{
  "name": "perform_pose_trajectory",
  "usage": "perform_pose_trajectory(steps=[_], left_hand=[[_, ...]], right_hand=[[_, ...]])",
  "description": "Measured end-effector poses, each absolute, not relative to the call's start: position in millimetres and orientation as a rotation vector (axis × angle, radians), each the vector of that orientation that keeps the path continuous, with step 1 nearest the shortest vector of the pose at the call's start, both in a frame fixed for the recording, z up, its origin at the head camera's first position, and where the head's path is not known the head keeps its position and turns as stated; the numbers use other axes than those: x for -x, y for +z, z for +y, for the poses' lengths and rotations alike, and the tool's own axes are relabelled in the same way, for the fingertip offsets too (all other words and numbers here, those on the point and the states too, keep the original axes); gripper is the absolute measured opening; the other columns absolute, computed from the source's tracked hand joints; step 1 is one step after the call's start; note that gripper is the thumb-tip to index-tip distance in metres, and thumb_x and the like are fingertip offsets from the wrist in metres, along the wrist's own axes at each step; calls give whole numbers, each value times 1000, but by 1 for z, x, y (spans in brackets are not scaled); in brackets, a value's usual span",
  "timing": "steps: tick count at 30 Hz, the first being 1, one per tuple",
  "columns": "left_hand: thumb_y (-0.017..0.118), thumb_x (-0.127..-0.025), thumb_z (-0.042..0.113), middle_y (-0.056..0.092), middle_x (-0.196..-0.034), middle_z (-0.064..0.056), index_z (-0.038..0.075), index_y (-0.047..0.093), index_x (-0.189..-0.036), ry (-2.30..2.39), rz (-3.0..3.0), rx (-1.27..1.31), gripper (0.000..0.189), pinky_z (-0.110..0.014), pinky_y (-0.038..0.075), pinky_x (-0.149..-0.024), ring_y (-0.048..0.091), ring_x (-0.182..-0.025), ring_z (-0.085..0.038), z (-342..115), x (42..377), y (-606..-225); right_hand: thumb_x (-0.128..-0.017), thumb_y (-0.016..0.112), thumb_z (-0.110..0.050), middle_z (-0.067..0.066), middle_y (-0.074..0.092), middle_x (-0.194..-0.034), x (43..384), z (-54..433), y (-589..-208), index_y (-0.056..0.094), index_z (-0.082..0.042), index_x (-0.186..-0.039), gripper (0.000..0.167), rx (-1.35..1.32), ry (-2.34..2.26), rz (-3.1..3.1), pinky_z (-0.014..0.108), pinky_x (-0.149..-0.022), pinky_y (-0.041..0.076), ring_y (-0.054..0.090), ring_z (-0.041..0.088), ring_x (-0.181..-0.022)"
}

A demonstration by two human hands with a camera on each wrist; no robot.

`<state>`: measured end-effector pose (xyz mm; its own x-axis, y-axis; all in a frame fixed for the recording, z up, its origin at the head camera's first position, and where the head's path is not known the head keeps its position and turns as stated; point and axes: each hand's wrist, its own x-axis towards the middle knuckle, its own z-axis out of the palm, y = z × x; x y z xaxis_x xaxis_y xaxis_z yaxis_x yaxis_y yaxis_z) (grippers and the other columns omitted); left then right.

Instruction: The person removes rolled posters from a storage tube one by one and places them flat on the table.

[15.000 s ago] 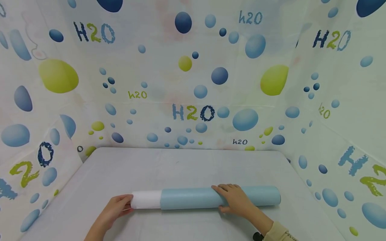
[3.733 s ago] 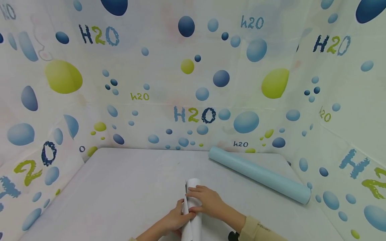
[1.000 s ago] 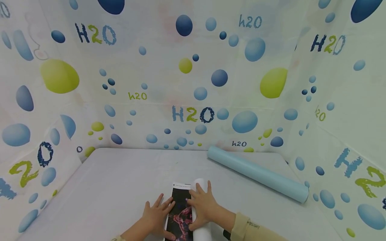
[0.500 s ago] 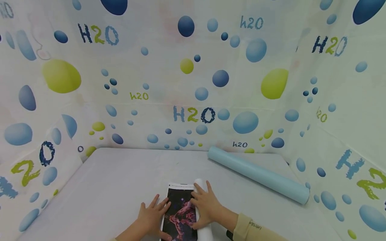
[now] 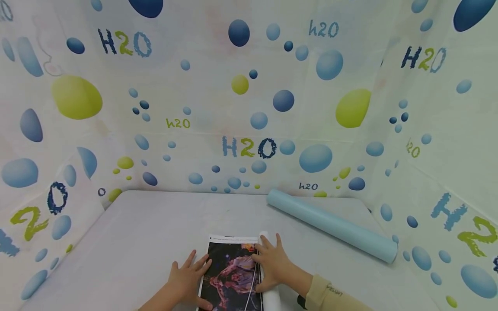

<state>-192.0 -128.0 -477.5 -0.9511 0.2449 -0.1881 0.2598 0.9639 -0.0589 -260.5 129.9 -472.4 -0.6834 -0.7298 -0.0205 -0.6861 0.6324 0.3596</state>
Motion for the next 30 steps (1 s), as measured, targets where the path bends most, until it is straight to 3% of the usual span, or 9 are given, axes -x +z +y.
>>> perform_pose_trajectory(steps=[18, 30], left_hand=[[57, -47, 83, 32, -145, 4, 19, 40, -139, -132, 2917, -336, 113, -65, 34, -86, 22, -134, -32, -138, 192, -476], [56, -48, 84, 31, -146, 5, 21, 39, -139, -127, 2897, -333, 113, -66, 33, -85, 22, -134, -32, -142, 191, -477]], right_hand=[[-56, 57, -77, -3, 44, -133, 263, 138, -471, 51, -29, -128, 87, -1154, -464, -2803, 68, -90, 26, 25, 29, -133], [-54, 62, -74, -1, 45, -132, 261, 143, -473, 54, -27, -123, 84, -1120, -381, -2858, 72, -85, 26, 24, 33, -133]])
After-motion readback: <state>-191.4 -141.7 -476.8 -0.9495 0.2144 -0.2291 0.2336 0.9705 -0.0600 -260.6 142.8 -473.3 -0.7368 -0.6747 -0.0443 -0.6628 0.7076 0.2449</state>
